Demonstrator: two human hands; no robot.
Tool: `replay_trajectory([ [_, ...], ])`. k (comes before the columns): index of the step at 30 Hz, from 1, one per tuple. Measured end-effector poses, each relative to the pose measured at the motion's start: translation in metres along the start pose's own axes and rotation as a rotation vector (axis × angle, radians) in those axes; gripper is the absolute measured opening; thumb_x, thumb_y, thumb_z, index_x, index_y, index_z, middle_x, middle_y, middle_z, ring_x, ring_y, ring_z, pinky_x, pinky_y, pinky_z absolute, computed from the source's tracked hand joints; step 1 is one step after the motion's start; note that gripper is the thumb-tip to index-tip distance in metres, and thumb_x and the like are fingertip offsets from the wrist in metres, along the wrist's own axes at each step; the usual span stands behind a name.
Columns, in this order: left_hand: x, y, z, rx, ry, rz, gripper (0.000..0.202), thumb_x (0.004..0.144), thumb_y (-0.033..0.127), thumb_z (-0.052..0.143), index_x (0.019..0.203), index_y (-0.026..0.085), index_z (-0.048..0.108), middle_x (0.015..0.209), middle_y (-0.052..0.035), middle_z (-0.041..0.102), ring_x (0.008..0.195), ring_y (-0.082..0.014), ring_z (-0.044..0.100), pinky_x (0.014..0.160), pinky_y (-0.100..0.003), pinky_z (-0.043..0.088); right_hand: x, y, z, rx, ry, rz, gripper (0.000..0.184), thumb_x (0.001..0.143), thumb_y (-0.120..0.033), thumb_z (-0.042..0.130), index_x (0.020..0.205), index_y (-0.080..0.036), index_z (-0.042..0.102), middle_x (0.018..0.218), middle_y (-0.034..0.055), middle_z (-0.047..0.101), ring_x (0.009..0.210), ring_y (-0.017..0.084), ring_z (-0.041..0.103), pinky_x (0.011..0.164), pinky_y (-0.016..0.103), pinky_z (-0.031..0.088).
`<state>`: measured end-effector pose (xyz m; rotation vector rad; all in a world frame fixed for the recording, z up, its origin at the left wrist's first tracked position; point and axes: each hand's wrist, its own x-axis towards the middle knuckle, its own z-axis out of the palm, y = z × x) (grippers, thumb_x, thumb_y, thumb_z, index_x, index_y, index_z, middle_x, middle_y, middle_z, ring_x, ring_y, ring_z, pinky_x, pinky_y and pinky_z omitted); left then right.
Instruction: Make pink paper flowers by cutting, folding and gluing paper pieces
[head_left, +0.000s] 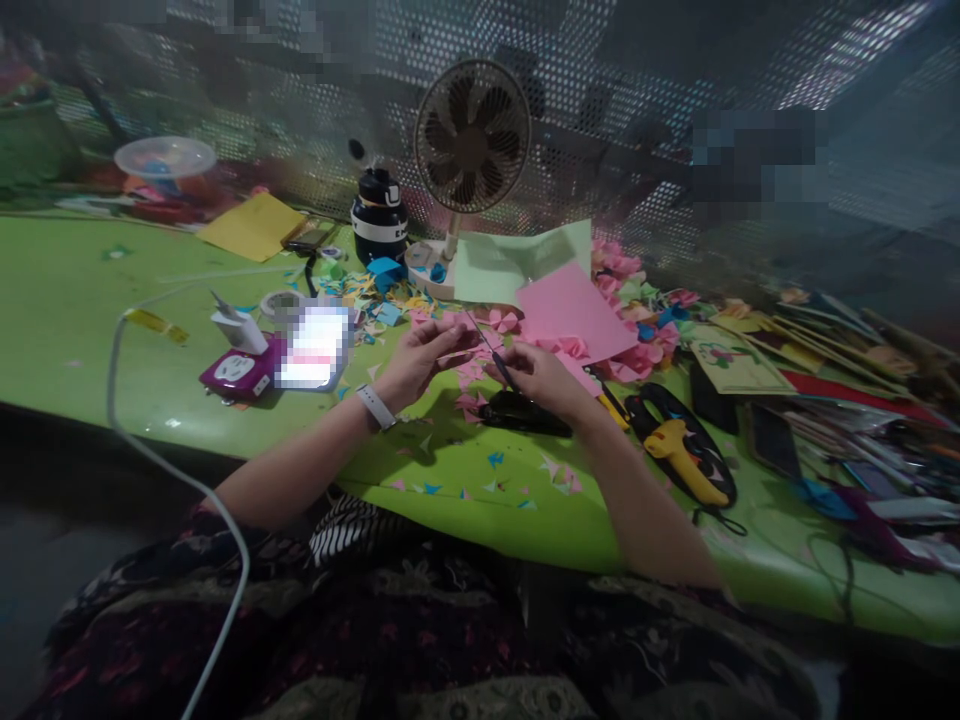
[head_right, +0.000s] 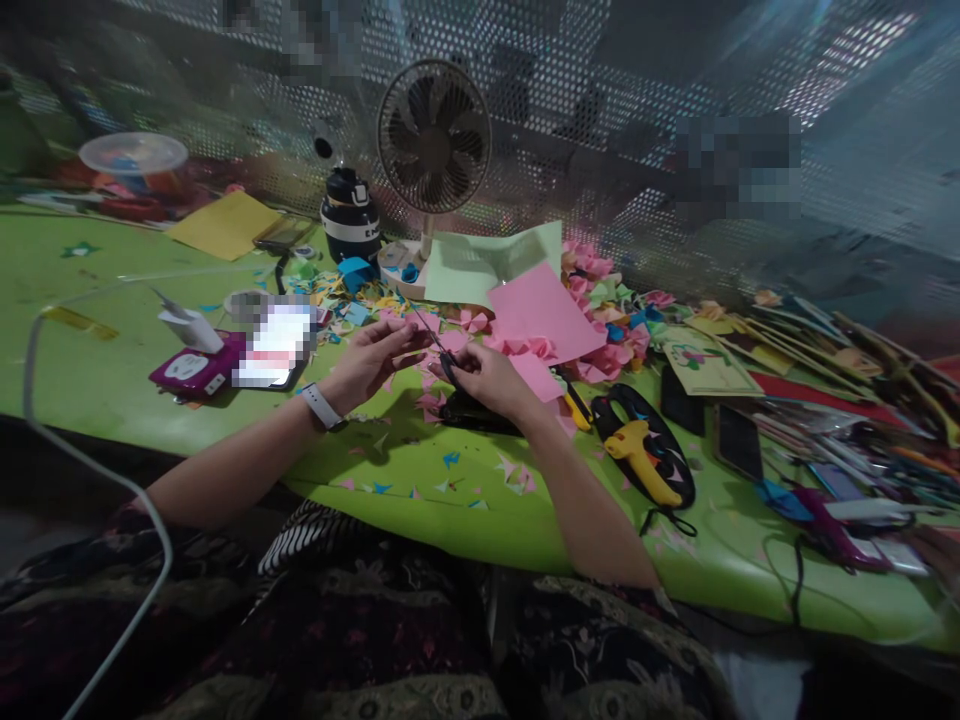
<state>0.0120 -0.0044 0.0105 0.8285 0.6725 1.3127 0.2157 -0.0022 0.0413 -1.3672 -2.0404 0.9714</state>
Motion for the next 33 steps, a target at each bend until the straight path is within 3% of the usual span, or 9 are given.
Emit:
replay_trajectory([
  [10, 0.0003, 0.0003, -0.0028, -0.005, -0.005, 0.013, 0.020, 0.080, 0.029, 0.082, 0.082, 0.016, 0.066, 0.093, -0.0053, 0.077, 0.095, -0.0189, 0.075, 0.085, -0.031, 0.058, -0.0026, -0.0042, 0.0014, -0.015, -0.020, -0.021, 0.049, 0.078, -0.068, 0.067, 0.077, -0.020, 0.055, 0.072, -0.0013, 0.054, 0.067, 0.015, 0.048, 0.064, 0.030, 0.038],
  [19, 0.0031, 0.0030, -0.0076, 0.082, -0.081, 0.001, 0.032, 0.073, 0.035, 0.087, 0.081, 0.015, 0.065, 0.091, -0.0056, 0.077, 0.089, -0.0194, 0.075, 0.076, -0.029, 0.058, -0.0044, -0.0075, -0.0026, 0.045, -0.034, 0.018, 0.057, 0.065, -0.072, 0.076, 0.074, -0.019, 0.056, 0.070, -0.0010, 0.054, 0.066, 0.014, 0.046, 0.060, 0.029, 0.035],
  [25, 0.0038, 0.0026, -0.0077, 0.078, -0.057, -0.014, 0.027, 0.078, 0.033, 0.084, 0.085, 0.015, 0.066, 0.095, -0.0066, 0.077, 0.090, -0.0193, 0.075, 0.074, -0.028, 0.059, -0.0036, -0.0058, -0.0021, 0.008, -0.037, -0.010, 0.052, 0.075, -0.070, 0.069, 0.075, -0.020, 0.054, 0.070, -0.0016, 0.052, 0.066, 0.014, 0.045, 0.061, 0.029, 0.035],
  [33, 0.0052, 0.0019, -0.0095, 0.086, -0.023, -0.014, 0.021, 0.084, 0.029, 0.079, 0.086, 0.014, 0.065, 0.091, -0.0062, 0.077, 0.085, -0.0167, 0.075, 0.070, -0.025, 0.058, -0.0028, -0.0029, -0.0008, 0.008, -0.044, -0.001, 0.053, 0.075, -0.071, 0.069, 0.072, -0.022, 0.051, 0.068, -0.0007, 0.051, 0.065, 0.015, 0.047, 0.062, 0.031, 0.037],
])
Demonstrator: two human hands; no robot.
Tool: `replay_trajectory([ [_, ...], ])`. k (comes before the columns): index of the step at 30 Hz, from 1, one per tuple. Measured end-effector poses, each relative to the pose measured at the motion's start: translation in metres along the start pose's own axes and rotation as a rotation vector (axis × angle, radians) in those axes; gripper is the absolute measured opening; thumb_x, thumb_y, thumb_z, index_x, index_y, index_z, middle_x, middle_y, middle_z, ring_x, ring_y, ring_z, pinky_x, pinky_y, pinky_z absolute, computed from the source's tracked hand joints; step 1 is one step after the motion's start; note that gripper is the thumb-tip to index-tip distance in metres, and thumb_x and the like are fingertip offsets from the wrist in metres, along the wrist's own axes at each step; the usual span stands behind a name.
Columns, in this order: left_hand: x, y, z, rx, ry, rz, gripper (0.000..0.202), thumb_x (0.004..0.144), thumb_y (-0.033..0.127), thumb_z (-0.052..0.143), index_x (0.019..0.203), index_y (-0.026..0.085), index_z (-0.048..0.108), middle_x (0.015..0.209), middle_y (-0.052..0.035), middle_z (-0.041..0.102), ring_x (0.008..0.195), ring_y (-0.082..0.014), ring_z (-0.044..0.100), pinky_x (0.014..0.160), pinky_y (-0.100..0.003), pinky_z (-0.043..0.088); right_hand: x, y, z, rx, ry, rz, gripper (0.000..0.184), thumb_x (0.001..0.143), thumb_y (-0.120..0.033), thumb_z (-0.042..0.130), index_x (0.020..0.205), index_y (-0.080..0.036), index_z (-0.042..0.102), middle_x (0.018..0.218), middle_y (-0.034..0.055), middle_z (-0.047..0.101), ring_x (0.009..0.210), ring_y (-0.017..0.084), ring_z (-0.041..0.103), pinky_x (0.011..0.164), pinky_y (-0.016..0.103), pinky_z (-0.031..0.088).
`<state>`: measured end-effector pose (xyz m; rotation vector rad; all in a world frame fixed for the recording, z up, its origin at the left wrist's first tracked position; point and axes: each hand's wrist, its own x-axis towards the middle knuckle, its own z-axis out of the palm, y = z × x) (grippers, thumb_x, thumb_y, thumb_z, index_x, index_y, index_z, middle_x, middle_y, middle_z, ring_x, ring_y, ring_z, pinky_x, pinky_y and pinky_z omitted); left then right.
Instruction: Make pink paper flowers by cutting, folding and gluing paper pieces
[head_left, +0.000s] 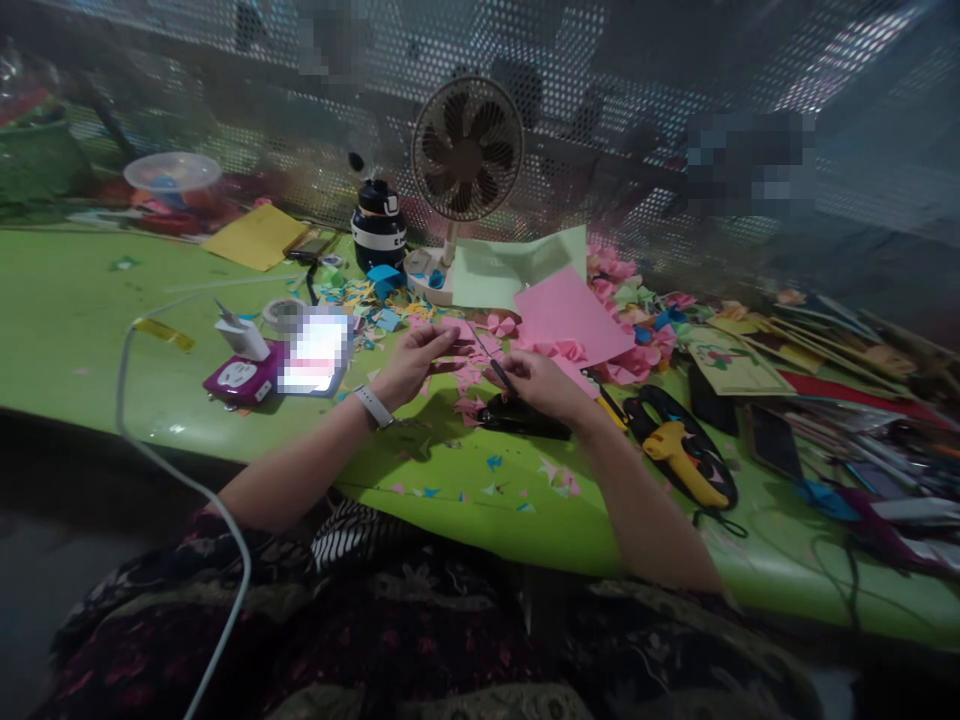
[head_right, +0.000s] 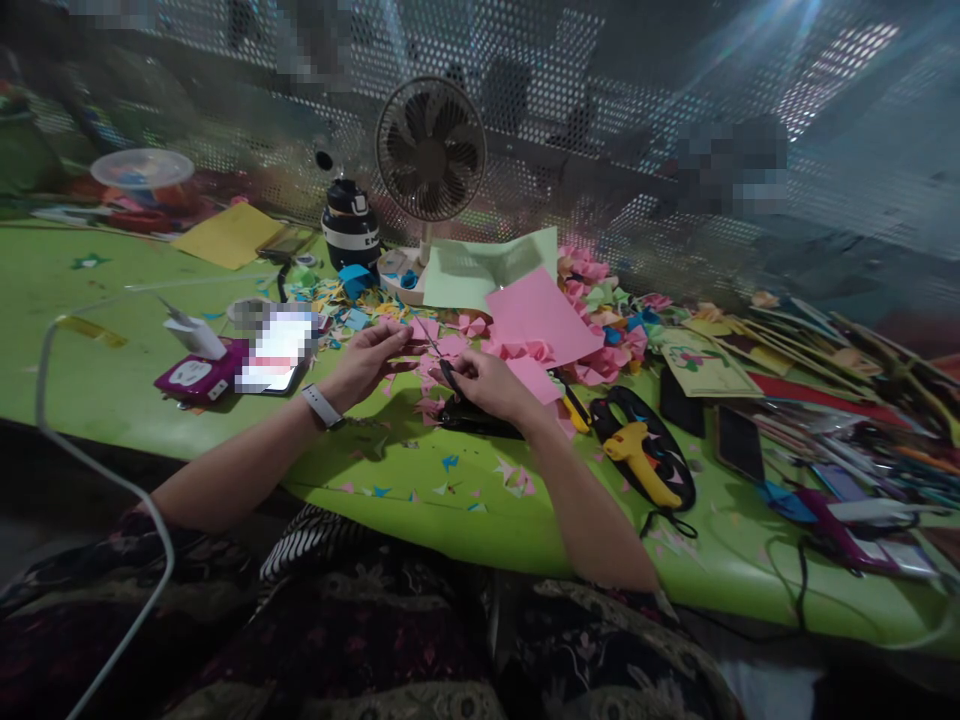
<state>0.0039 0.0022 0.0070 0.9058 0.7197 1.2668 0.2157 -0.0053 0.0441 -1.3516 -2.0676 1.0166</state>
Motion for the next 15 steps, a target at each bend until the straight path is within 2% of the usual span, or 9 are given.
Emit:
replay_trajectory([
  [5, 0.003, 0.001, -0.004, 0.058, -0.042, 0.009, 0.022, 0.083, 0.031, 0.079, 0.085, 0.015, 0.065, 0.089, -0.0053, 0.076, 0.085, -0.0163, 0.075, 0.072, -0.026, 0.059, -0.002, -0.002, -0.005, 0.008, -0.012, -0.002, 0.053, 0.073, -0.070, 0.072, 0.071, -0.020, 0.055, 0.070, 0.0010, 0.057, 0.067, 0.016, 0.051, 0.063, 0.031, 0.039],
  [10, 0.006, 0.004, -0.008, 0.134, -0.094, -0.011, 0.025, 0.083, 0.035, 0.080, 0.086, 0.015, 0.065, 0.093, -0.0077, 0.077, 0.090, -0.0173, 0.075, 0.077, -0.027, 0.060, -0.006, -0.011, -0.010, 0.016, -0.028, 0.007, 0.053, 0.071, -0.069, 0.075, 0.071, -0.020, 0.056, 0.069, -0.0004, 0.055, 0.066, 0.014, 0.049, 0.062, 0.030, 0.037],
  [15, 0.006, 0.005, -0.008, 0.138, -0.096, -0.014, 0.026, 0.084, 0.035, 0.079, 0.088, 0.014, 0.066, 0.095, -0.0093, 0.077, 0.090, -0.0178, 0.075, 0.076, -0.028, 0.060, -0.006, -0.015, -0.011, 0.039, -0.029, 0.026, 0.057, 0.066, -0.072, 0.077, 0.069, -0.020, 0.054, 0.066, -0.0012, 0.053, 0.064, 0.014, 0.047, 0.060, 0.029, 0.036],
])
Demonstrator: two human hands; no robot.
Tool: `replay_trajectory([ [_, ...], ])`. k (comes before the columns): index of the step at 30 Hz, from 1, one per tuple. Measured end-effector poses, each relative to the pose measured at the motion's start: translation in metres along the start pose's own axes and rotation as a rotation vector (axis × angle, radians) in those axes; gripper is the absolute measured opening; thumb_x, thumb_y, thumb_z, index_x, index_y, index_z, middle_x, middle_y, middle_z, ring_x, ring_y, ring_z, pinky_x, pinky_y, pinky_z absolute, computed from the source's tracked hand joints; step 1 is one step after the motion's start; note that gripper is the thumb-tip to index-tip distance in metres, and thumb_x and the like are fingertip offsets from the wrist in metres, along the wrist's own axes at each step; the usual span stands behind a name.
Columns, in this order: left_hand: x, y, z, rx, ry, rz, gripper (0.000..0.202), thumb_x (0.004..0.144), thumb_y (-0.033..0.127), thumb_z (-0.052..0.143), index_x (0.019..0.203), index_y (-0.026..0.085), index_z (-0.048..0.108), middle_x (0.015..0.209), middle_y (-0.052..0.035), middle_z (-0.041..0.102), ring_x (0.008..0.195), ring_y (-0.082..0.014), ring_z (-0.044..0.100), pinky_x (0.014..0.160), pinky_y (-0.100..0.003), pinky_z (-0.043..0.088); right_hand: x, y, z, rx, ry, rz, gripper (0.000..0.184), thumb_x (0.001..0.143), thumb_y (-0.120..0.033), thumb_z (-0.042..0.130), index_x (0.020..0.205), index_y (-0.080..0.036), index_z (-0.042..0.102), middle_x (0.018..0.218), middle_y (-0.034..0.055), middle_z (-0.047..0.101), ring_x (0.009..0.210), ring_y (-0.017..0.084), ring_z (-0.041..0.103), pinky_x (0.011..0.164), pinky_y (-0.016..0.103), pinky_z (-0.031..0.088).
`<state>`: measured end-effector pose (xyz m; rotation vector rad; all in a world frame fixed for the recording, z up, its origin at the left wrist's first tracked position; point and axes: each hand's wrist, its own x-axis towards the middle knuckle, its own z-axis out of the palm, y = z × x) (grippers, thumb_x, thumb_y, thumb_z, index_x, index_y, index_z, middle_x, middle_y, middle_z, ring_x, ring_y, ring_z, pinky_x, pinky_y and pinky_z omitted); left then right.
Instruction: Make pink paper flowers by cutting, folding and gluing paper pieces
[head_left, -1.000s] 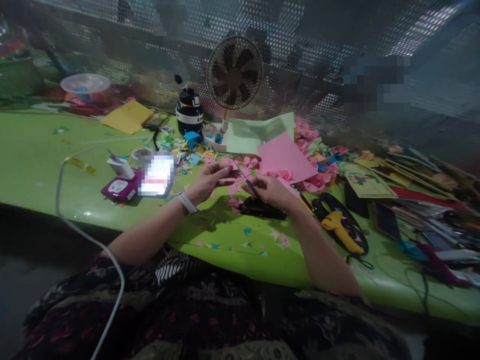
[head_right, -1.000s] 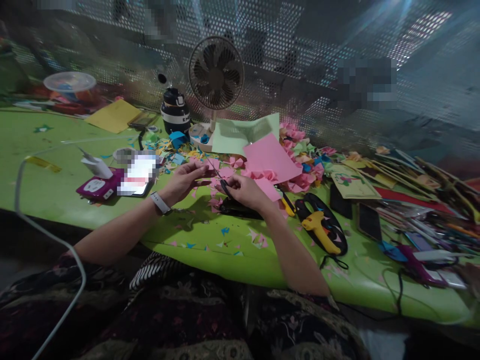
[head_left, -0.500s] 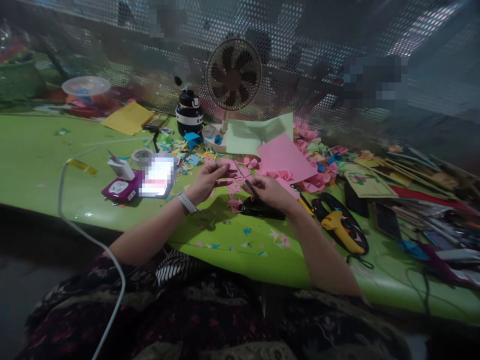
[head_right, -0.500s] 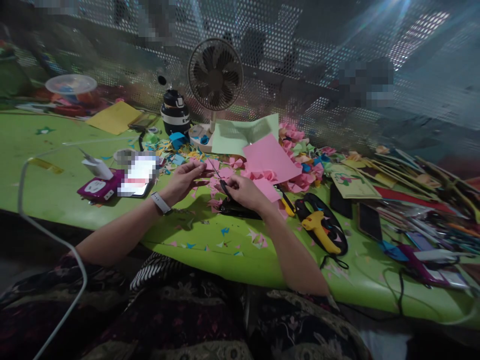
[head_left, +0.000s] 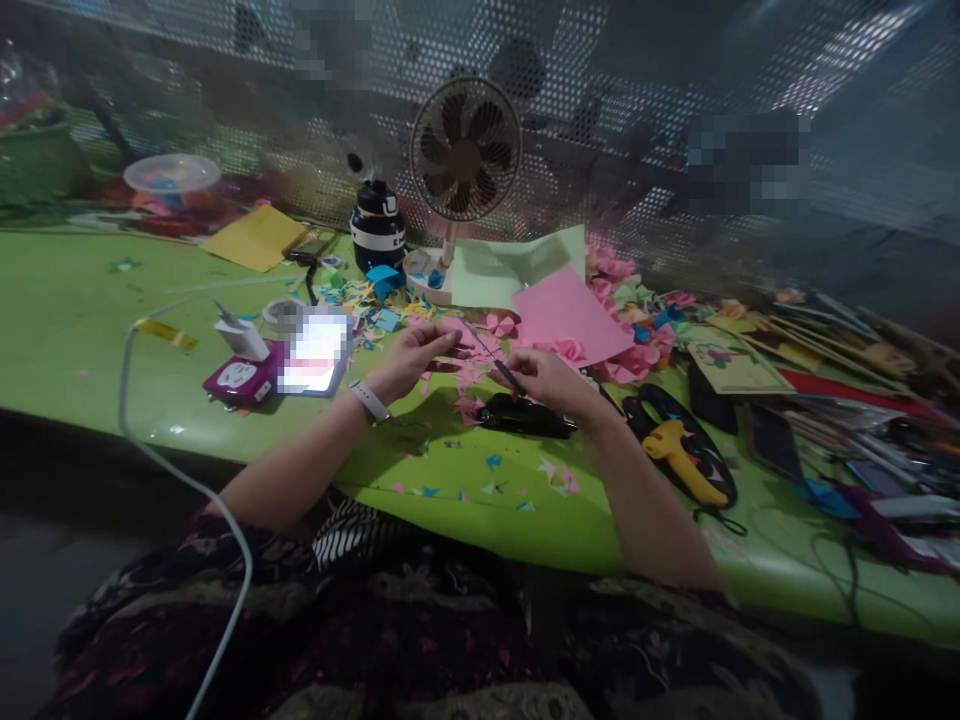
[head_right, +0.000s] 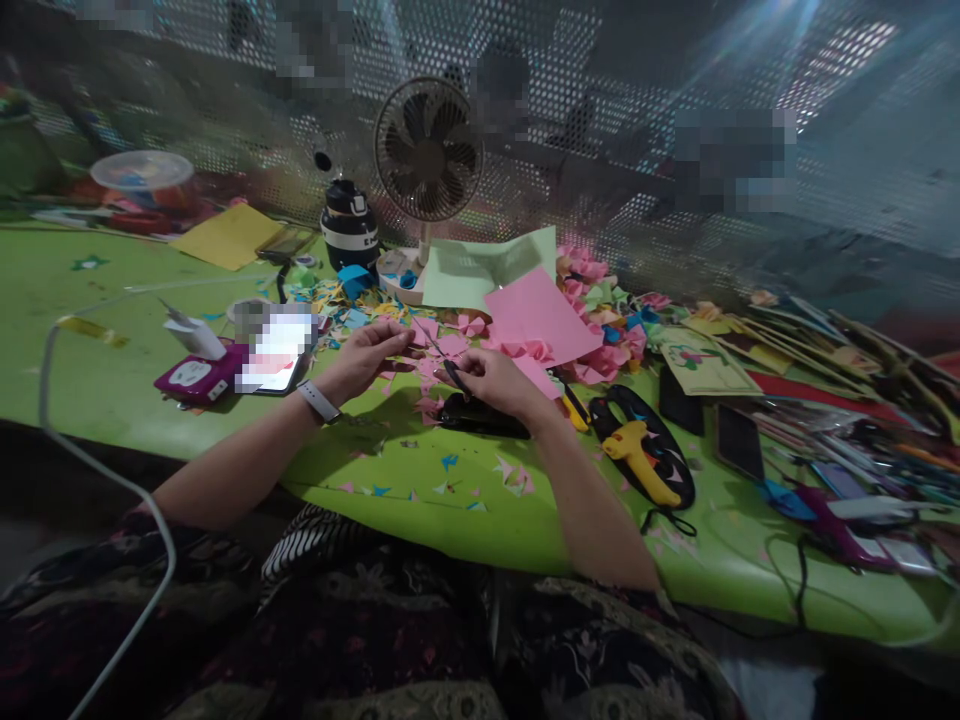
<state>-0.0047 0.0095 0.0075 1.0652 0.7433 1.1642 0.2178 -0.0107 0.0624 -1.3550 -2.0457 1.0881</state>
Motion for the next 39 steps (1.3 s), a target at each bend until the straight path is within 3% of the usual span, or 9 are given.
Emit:
replay_trajectory([
  [14, 0.000, 0.003, 0.001, -0.028, 0.039, -0.017, 0.021, 0.085, 0.030, 0.078, 0.086, 0.014, 0.065, 0.082, -0.0042, 0.074, 0.074, -0.0124, 0.073, 0.065, -0.021, 0.057, 0.001, 0.006, -0.005, -0.014, -0.043, -0.005, 0.054, 0.071, -0.070, 0.074, 0.070, -0.020, 0.056, 0.066, -0.0003, 0.053, 0.065, 0.014, 0.048, 0.058, 0.029, 0.036],
  [19, 0.001, 0.002, 0.000, -0.059, 0.064, -0.026, 0.014, 0.088, 0.024, 0.075, 0.085, 0.014, 0.066, 0.079, -0.0035, 0.073, 0.070, -0.0122, 0.073, 0.060, -0.020, 0.057, 0.004, 0.011, -0.004, 0.040, 0.071, -0.015, 0.059, 0.064, -0.075, 0.076, 0.069, -0.019, 0.057, 0.063, -0.0006, 0.054, 0.061, 0.013, 0.048, 0.055, 0.028, 0.037],
  [24, 0.006, -0.004, -0.006, -0.116, 0.112, -0.050, 0.008, 0.088, 0.020, 0.073, 0.091, 0.014, 0.067, 0.089, -0.0057, 0.077, 0.076, -0.0140, 0.076, 0.058, -0.018, 0.056, 0.009, 0.023, -0.012, 0.064, 0.195, 0.030, 0.057, 0.064, -0.072, 0.077, 0.076, -0.020, 0.058, 0.064, 0.0007, 0.059, 0.058, 0.013, 0.049, 0.053, 0.027, 0.036],
  [31, 0.015, -0.006, -0.009, -0.282, 0.217, -0.098, 0.006, 0.089, 0.019, 0.068, 0.094, 0.016, 0.070, 0.097, -0.0081, 0.079, 0.091, -0.0168, 0.077, 0.075, -0.023, 0.060, 0.025, 0.059, -0.028, -0.423, 0.284, 0.161, 0.023, 0.077, -0.040, 0.069, 0.070, -0.021, 0.058, 0.069, 0.0024, 0.064, 0.068, 0.017, 0.057, 0.062, 0.028, 0.035],
  [35, 0.015, -0.009, -0.010, -0.263, 0.231, -0.133, 0.008, 0.086, 0.010, 0.068, 0.091, 0.015, 0.070, 0.088, -0.0069, 0.078, 0.084, -0.0154, 0.076, 0.075, -0.023, 0.060, 0.027, 0.068, -0.029, -0.611, 0.271, 0.240, 0.020, 0.082, -0.040, 0.067, 0.077, -0.021, 0.062, 0.075, 0.0039, 0.069, 0.068, 0.019, 0.058, 0.060, 0.029, 0.032],
  [39, 0.016, -0.012, -0.014, -0.253, 0.203, -0.170, 0.011, 0.083, 0.008, 0.069, 0.092, 0.014, 0.069, 0.089, -0.0091, 0.078, 0.083, -0.0166, 0.076, 0.075, -0.027, 0.061, 0.027, 0.068, -0.025, -0.790, 0.244, 0.313, 0.028, 0.082, -0.044, 0.070, 0.096, -0.020, 0.067, 0.092, 0.0094, 0.073, 0.076, 0.023, 0.060, 0.062, 0.029, 0.034],
])
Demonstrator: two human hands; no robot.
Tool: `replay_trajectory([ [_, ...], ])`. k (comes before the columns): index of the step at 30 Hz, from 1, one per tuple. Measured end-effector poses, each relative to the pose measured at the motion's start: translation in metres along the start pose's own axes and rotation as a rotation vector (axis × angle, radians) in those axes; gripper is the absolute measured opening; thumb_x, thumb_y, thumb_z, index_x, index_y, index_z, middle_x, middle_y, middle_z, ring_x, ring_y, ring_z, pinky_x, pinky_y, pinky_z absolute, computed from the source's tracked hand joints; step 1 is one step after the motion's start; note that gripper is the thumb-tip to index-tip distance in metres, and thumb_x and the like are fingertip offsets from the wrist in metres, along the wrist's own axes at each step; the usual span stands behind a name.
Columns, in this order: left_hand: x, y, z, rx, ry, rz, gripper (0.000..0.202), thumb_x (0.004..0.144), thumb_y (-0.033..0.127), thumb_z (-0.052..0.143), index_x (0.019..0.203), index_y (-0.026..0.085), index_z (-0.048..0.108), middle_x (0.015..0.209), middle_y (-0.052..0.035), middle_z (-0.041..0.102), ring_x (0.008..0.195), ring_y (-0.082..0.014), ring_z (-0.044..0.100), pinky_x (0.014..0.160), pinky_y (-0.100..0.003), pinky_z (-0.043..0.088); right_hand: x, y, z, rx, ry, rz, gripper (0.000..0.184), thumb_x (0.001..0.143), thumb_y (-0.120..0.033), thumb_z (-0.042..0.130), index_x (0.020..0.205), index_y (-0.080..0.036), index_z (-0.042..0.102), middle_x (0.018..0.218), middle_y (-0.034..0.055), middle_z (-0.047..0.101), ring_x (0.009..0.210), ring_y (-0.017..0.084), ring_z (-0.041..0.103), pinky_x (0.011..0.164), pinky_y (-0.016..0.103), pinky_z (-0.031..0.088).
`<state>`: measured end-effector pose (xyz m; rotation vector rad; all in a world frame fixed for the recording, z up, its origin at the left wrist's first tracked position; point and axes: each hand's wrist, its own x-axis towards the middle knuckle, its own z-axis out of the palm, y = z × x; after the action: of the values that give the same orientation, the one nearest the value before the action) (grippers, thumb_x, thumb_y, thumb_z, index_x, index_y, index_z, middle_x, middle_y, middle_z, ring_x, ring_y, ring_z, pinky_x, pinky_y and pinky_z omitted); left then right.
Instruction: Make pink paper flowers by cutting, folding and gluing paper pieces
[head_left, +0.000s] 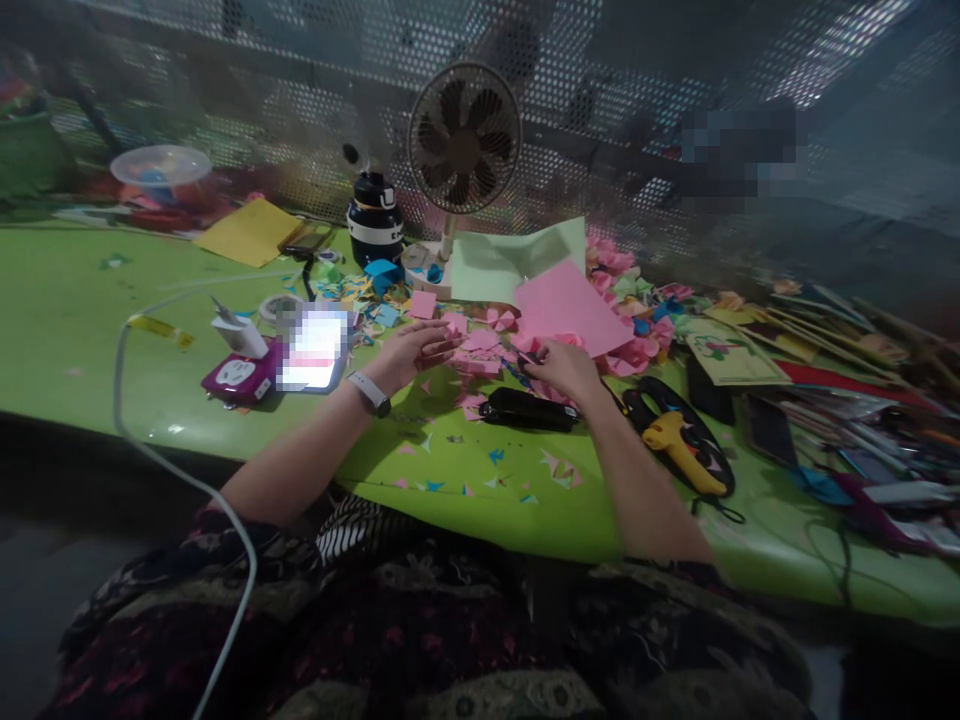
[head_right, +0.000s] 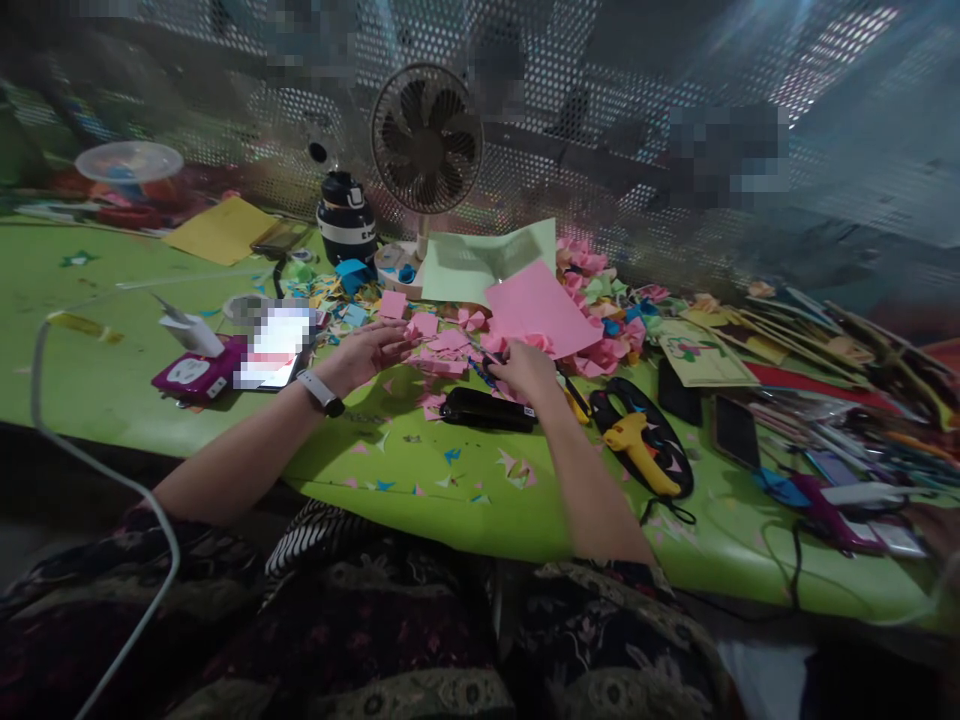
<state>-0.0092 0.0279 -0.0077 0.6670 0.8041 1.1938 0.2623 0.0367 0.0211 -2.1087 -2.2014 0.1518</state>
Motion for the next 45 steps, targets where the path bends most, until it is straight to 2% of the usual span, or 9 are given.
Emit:
replay_trajectory([
  [5, 0.005, 0.004, -0.004, 0.009, 0.068, -0.005, 0.006, 0.084, 0.018, 0.073, 0.084, 0.016, 0.068, 0.088, -0.0093, 0.077, 0.080, -0.0167, 0.075, 0.065, -0.023, 0.058, 0.002, -0.006, 0.003, -0.089, -0.016, -0.022, 0.029, 0.081, -0.045, 0.072, 0.095, -0.019, 0.069, 0.097, 0.0119, 0.074, 0.083, 0.025, 0.063, 0.065, 0.030, 0.037],
  [12, 0.009, 0.003, -0.008, 0.090, 0.060, -0.071, 0.012, 0.085, 0.022, 0.074, 0.076, 0.015, 0.071, 0.081, -0.0116, 0.076, 0.071, -0.0161, 0.072, 0.067, -0.028, 0.059, 0.015, 0.006, -0.015, 0.135, -0.326, -0.111, 0.021, 0.074, -0.036, 0.080, 0.071, -0.018, 0.069, 0.066, 0.0054, 0.069, 0.059, 0.019, 0.059, 0.059, 0.031, 0.041],
  [17, 0.011, -0.003, -0.015, 0.317, -0.047, -0.191, 0.017, 0.072, 0.030, 0.085, 0.069, 0.018, 0.073, 0.066, -0.0078, 0.074, 0.054, -0.0166, 0.067, 0.050, -0.025, 0.050, 0.022, -0.020, -0.034, 0.102, -0.059, -0.285, 0.014, 0.084, -0.026, 0.064, 0.091, -0.019, 0.075, 0.100, 0.0084, 0.076, 0.086, 0.022, 0.066, 0.069, 0.031, 0.044],
  [23, 0.012, -0.010, -0.017, 0.517, -0.113, -0.155, 0.022, 0.069, 0.031, 0.087, 0.064, 0.019, 0.071, 0.061, -0.0061, 0.072, 0.052, -0.0171, 0.066, 0.050, -0.025, 0.050, 0.050, -0.079, -0.009, -0.172, -0.197, -0.542, 0.046, 0.081, -0.019, 0.067, 0.127, -0.019, 0.067, 0.133, 0.0116, 0.068, 0.115, 0.028, 0.062, 0.081, 0.032, 0.045],
  [31, 0.003, -0.003, -0.011, 0.882, -0.038, -0.014, 0.033, 0.074, 0.037, 0.084, 0.054, 0.019, 0.066, 0.047, -0.0029, 0.062, 0.039, -0.0147, 0.055, 0.044, -0.025, 0.042, 0.058, -0.092, 0.004, -0.212, -0.141, -0.492, 0.026, 0.087, -0.014, 0.058, 0.104, -0.015, 0.077, 0.120, 0.0179, 0.073, 0.112, 0.034, 0.064, 0.086, 0.039, 0.047],
  [35, 0.002, -0.001, -0.006, 0.807, 0.024, 0.043, 0.028, 0.078, 0.032, 0.082, 0.061, 0.018, 0.066, 0.054, -0.0035, 0.065, 0.042, -0.0131, 0.057, 0.047, -0.024, 0.044, 0.058, -0.084, -0.002, 0.096, -0.048, -0.471, 0.025, 0.092, -0.021, 0.056, 0.103, -0.013, 0.076, 0.112, 0.0137, 0.074, 0.105, 0.025, 0.066, 0.089, 0.034, 0.048],
  [38, 0.001, -0.001, -0.002, 0.645, 0.064, 0.174, 0.014, 0.081, 0.025, 0.080, 0.080, 0.016, 0.069, 0.075, -0.0065, 0.073, 0.060, -0.0129, 0.066, 0.058, -0.023, 0.051, 0.055, -0.078, -0.005, 0.583, -0.114, -0.427, 0.019, 0.089, -0.026, 0.061, 0.091, -0.013, 0.074, 0.087, 0.0075, 0.074, 0.082, 0.017, 0.065, 0.080, 0.031, 0.051],
  [40, 0.000, 0.000, 0.001, 0.503, 0.013, 0.159, 0.015, 0.084, 0.023, 0.078, 0.093, 0.015, 0.068, 0.089, -0.0094, 0.075, 0.074, -0.0144, 0.071, 0.066, -0.024, 0.055, 0.050, -0.078, -0.004, 0.786, -0.182, -0.436, 0.015, 0.084, -0.029, 0.067, 0.087, -0.014, 0.072, 0.079, 0.0040, 0.070, 0.074, 0.015, 0.062, 0.076, 0.030, 0.051],
  [45, -0.005, 0.004, 0.005, 0.365, -0.024, 0.104, 0.013, 0.083, 0.010, 0.074, 0.090, 0.014, 0.064, 0.082, -0.0042, 0.073, 0.075, -0.0134, 0.070, 0.075, -0.029, 0.058, 0.036, -0.089, 0.000, 0.910, -0.156, -0.439, 0.020, 0.077, -0.027, 0.074, 0.092, -0.016, 0.065, 0.076, 0.0019, 0.067, 0.070, 0.016, 0.062, 0.070, 0.031, 0.052],
])
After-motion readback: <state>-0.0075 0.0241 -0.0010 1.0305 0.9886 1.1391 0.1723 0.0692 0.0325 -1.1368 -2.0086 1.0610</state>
